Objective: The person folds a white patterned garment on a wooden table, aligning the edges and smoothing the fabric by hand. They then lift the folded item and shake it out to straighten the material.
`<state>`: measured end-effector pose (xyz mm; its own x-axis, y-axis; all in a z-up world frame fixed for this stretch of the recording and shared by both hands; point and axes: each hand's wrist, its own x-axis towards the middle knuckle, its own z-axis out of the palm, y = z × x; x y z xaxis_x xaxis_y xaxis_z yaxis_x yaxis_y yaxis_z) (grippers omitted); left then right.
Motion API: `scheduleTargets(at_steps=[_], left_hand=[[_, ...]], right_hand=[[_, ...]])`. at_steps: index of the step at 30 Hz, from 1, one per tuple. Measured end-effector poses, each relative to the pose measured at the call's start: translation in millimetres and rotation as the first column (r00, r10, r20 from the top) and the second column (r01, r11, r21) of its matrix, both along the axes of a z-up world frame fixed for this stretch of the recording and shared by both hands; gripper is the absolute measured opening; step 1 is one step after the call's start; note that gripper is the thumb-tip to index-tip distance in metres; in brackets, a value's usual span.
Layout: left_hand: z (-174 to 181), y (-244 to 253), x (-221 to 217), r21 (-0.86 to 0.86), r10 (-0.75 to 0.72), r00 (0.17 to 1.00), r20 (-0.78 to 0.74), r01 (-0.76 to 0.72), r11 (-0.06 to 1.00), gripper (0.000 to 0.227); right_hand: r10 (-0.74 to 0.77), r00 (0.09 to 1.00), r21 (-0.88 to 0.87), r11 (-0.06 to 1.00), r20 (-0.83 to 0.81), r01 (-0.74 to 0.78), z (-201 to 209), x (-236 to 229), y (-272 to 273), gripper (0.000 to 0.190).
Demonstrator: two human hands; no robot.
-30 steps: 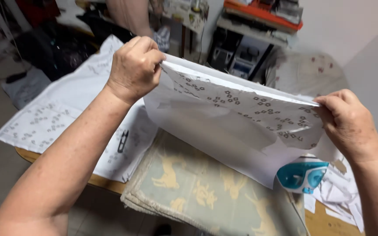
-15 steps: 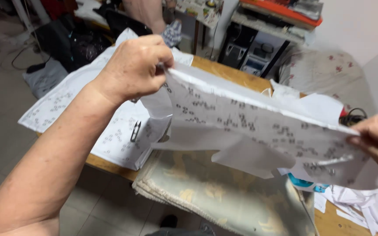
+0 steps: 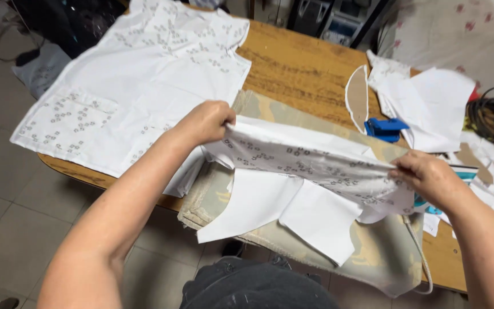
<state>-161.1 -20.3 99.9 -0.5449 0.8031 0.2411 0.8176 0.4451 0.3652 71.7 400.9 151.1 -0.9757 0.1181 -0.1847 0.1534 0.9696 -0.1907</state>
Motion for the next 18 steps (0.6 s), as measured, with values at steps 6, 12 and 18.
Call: scheduleTargets(at_steps=[6,12,18], left_hand=[[28,-47,63,0.129,-0.105,0.979,0.177,0.083,0.988,0.021],[-3,-34,39,-0.031,0.043,0.926,0.375,-0.034,0.999,0.023],[-56,14,8,-0.307,0.412,0.690,0.596,-0.278,0.910,0.031]], right_hand=[[0.159,0.982,-0.118,0.982,0.106,-0.147,8,75,-15,0.021],[0.091,0.960,-0.265,0.964,0.264,-0.019,-8,47,-34,0.023],[-0.202,0.909,-0.037,0.972,0.366,0.231,-89,-20,-31,0.029]])
